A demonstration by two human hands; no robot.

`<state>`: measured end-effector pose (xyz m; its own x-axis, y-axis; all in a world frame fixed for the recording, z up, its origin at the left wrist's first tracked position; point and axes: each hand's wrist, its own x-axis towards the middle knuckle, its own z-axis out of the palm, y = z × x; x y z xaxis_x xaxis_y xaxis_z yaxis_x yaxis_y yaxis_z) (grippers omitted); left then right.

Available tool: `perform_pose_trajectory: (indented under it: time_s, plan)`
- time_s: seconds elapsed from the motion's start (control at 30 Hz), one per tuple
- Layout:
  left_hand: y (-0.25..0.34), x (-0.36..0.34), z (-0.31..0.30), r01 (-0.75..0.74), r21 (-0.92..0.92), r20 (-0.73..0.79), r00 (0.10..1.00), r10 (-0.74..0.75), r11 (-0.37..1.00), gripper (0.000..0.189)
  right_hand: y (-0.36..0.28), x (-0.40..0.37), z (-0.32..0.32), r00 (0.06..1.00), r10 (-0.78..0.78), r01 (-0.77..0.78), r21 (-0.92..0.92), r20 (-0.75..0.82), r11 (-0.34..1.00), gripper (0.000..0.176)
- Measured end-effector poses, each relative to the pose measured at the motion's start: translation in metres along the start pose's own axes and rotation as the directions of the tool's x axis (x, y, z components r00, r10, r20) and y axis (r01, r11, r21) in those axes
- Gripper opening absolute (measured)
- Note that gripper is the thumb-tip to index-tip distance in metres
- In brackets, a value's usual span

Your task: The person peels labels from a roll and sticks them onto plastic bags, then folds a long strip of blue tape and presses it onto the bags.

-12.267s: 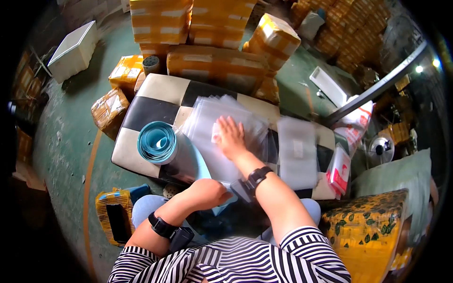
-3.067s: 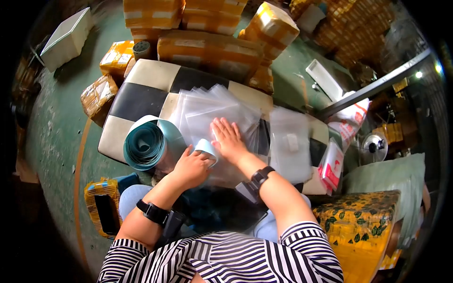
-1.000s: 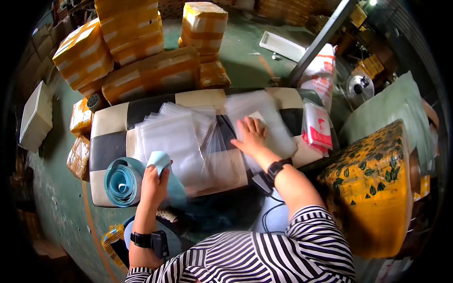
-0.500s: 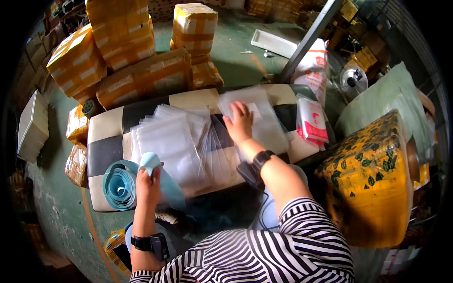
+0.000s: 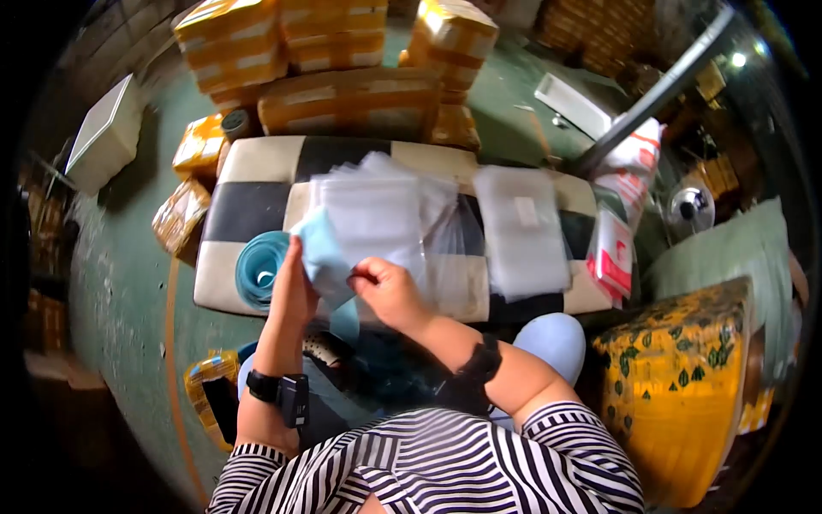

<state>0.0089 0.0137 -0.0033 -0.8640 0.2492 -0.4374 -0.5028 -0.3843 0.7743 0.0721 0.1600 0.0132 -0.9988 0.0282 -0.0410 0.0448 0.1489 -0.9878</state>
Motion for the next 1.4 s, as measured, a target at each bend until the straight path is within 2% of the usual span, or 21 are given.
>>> perform_pose_trajectory:
  time_s: [0.03, 0.07, 0.13, 0.17, 0.23, 0.3, 0.4, 0.43, 0.5, 0.53, 0.57, 0.6, 0.7, 0.97, 1.03, 1.1, 1.13, 1.2, 1.27, 1.33, 1.4]
  plan:
    - [0.004, -0.001, -0.003, -0.009, 0.124, 0.098, 0.995, -0.003, 0.992, 0.038, 0.003, 0.003, -0.002, 0.999, -0.032, 0.032, 0.005, -0.006, 0.999, 0.009]
    - [0.01, -0.009, 0.003, -0.07, 0.383, 0.138, 0.99, 0.018, 0.921, 0.04, 0.005, 0.006, -0.004, 0.998, -0.066, 0.066, 0.01, -0.018, 0.998, 0.011]
    - [0.005, -0.008, 0.006, -0.1, 0.446, 0.196, 0.981, 0.013, 0.89, 0.038, 0.005, 0.006, -0.006, 0.994, -0.094, 0.095, 0.016, -0.053, 0.995, 0.019]
    - [0.002, -0.005, 0.005, -0.128, 0.316, 0.214, 0.975, 0.061, 0.94, 0.035, 0.005, 0.007, -0.006, 0.992, -0.107, 0.109, 0.021, -0.066, 0.994, 0.024]
    - [0.006, -0.006, 0.004, -0.029, 0.063, 0.147, 0.989, 0.019, 0.998, 0.034, -0.003, 0.006, -0.007, 0.984, -0.176, 0.175, -0.064, -0.016, 0.983, 0.029]
    - [0.01, -0.006, 0.005, 0.003, -0.187, 0.113, 0.993, 0.018, 0.982, 0.036, -0.013, 0.006, -0.008, 0.978, -0.208, 0.211, -0.141, 0.034, 0.967, 0.029]
    - [0.014, -0.007, 0.005, -0.039, -0.188, 0.118, 0.991, 0.062, 0.981, 0.037, -0.011, 0.014, -0.006, 0.985, -0.167, 0.172, -0.189, 0.04, 0.967, 0.028]
    - [-0.002, 0.006, -0.01, -0.143, 0.054, 0.161, 0.978, 0.133, 0.988, 0.036, -0.011, 0.017, -0.005, 0.985, -0.172, 0.173, -0.172, 0.021, 0.97, 0.027]
    - [0.001, -0.001, -0.009, -0.293, 0.271, 0.149, 0.954, 0.26, 0.917, 0.034, -0.011, 0.021, 0.003, 0.983, -0.179, 0.174, -0.138, -0.029, 0.975, 0.027]
    - [0.004, -0.004, -0.008, -0.357, 0.375, 0.157, 0.934, 0.321, 0.856, 0.034, -0.015, 0.021, 0.009, 0.967, -0.254, 0.247, -0.147, -0.029, 0.958, 0.024]
    - [0.011, -0.005, -0.012, -0.203, 0.219, 0.108, 0.977, 0.183, 0.954, 0.033, -0.019, 0.022, 0.01, 0.932, -0.36, 0.359, -0.276, 0.048, 0.891, 0.023]
    - [0.016, -0.009, -0.01, -0.181, 0.13, 0.043, 0.983, 0.177, 0.975, 0.032, -0.02, 0.025, 0.01, 0.883, -0.447, 0.465, -0.388, 0.143, 0.796, 0.023]
    - [0.016, -0.007, -0.013, -0.206, 0.169, -0.035, 0.976, 0.215, 0.964, 0.032, -0.019, 0.03, 0.014, 0.79, -0.587, 0.594, -0.461, 0.177, 0.659, 0.023]
    - [0.017, 0.004, -0.016, -0.069, 0.098, -0.079, 0.994, 0.077, 0.993, 0.024, -0.028, 0.031, 0.003, 0.714, -0.67, 0.668, -0.488, 0.205, 0.562, 0.022]
    - [0.015, 0.012, -0.026, -0.15, 0.022, -0.191, 0.97, 0.151, 0.988, 0.027, -0.039, 0.027, -0.005, 0.675, -0.694, 0.723, -0.415, 0.251, 0.552, 0.019]
    - [0.012, 0.021, -0.027, -0.289, -0.074, -0.308, 0.917, 0.254, 0.954, 0.033, -0.023, 0.03, -0.013, 0.748, -0.663, 0.632, -0.271, -0.032, 0.726, 0.017]
    - [0.017, 0.016, -0.031, -0.276, 0.037, -0.3, 0.914, 0.275, 0.96, 0.035, -0.018, 0.031, -0.019, 0.774, -0.611, 0.585, -0.18, -0.168, 0.791, 0.016]
    - [0.02, 0.015, -0.038, -0.306, 0.036, -0.303, 0.904, 0.303, 0.951, 0.035, -0.024, 0.053, -0.053, 0.816, -0.341, 0.408, 0.047, -0.466, 0.912, 0.008]
    - [0.022, 0.015, -0.034, -0.319, 0.074, -0.35, 0.879, 0.324, 0.945, 0.037, -0.008, 0.08, -0.079, 0.896, -0.135, 0.195, 0.102, -0.423, 0.976, 0.005]
    - [0.022, 0.012, -0.036, -0.295, 0.141, -0.33, 0.886, 0.326, 0.945, 0.038, 0.005, 0.096, -0.083, 0.962, 0.079, -0.076, 0.024, -0.26, 0.997, 0.007]
    - [0.018, 0.015, -0.035, -0.328, 0.153, -0.283, 0.889, 0.359, 0.932, 0.039, 0.027, 0.108, -0.077, 0.97, 0.192, -0.204, -0.067, -0.149, 0.977, 0.008]
